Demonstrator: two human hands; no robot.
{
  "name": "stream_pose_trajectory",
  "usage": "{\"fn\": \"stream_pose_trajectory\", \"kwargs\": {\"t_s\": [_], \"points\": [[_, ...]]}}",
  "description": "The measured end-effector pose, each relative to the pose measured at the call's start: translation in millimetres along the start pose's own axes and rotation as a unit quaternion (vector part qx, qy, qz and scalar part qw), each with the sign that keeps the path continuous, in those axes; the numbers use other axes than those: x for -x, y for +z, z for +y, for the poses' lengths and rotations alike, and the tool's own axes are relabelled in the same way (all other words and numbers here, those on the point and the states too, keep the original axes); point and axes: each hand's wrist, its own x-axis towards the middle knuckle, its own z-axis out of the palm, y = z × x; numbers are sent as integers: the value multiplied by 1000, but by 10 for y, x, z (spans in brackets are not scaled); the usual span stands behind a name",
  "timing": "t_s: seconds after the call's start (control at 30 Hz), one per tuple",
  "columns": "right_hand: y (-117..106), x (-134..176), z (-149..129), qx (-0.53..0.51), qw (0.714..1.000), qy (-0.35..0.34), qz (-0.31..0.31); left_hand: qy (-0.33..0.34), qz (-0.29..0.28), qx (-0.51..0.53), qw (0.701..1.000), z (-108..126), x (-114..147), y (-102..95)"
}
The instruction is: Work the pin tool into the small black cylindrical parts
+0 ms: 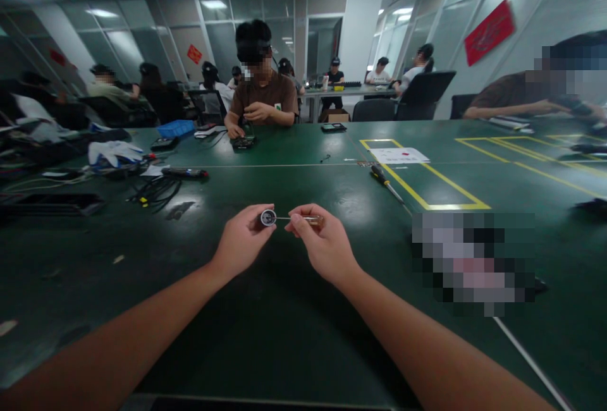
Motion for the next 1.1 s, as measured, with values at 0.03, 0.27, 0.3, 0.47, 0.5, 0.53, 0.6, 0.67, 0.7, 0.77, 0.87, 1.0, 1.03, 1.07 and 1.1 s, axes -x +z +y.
{"fn": "stream_pose_trajectory", "kwargs": {"t_s": [0.03, 0.27, 0.3, 0.47, 0.5, 0.53, 0.6, 0.67, 0.7, 0.77, 0.87, 1.0, 1.03, 1.07, 1.1], "points": [[-1, 3, -1, 8, 1000, -2, -5, 1, 1, 0, 1000, -8, 0, 2], [-2, 59, -59, 106, 982, -36, -153, -5, 17, -1, 1000, -66, -32, -10], [3, 72, -66, 121, 977, -41, -171, -6, 21, -5, 1000, -71, -36, -13], [-2, 113, -91, 131, 961, -67, -234, -27, 17, 5, 999, -87, -35, -14], [-9, 114, -92, 112, 961, -67, -244, -32, 16, 12, 999, -90, -34, -12], [-17, 113, -92, 92, 960, -66, -255, -36, 15, 19, 999, -94, -33, -9], [-28, 109, -91, 66, 956, -69, -279, -47, 13, 31, 998, -104, -33, -5], [-32, 107, -88, 67, 950, -76, -297, -55, 11, 41, 998, -119, -33, -2], [-30, 108, -88, 77, 947, -78, -301, -56, 11, 44, 997, -128, -33, -1], [-19, 114, -90, 105, 944, -81, -303, -54, 12, 46, 997, -148, -33, 0], [6, 124, -98, 145, 938, -93, -301, -49, 13, 42, 998, -164, -31, -1], [37, 126, -100, 179, 932, -111, -296, -46, 8, 31, 998, -142, -30, -8], [41, 123, -97, 187, 930, -114, -296, -46, 7, 30, 998, -132, -29, -10], [44, 120, -93, 194, 928, -119, -296, -45, 6, 30, 999, -124, -28, -11], [45, 117, -90, 198, 926, -124, -296, -42, 4, 30, 999, -116, -27, -12]]}}
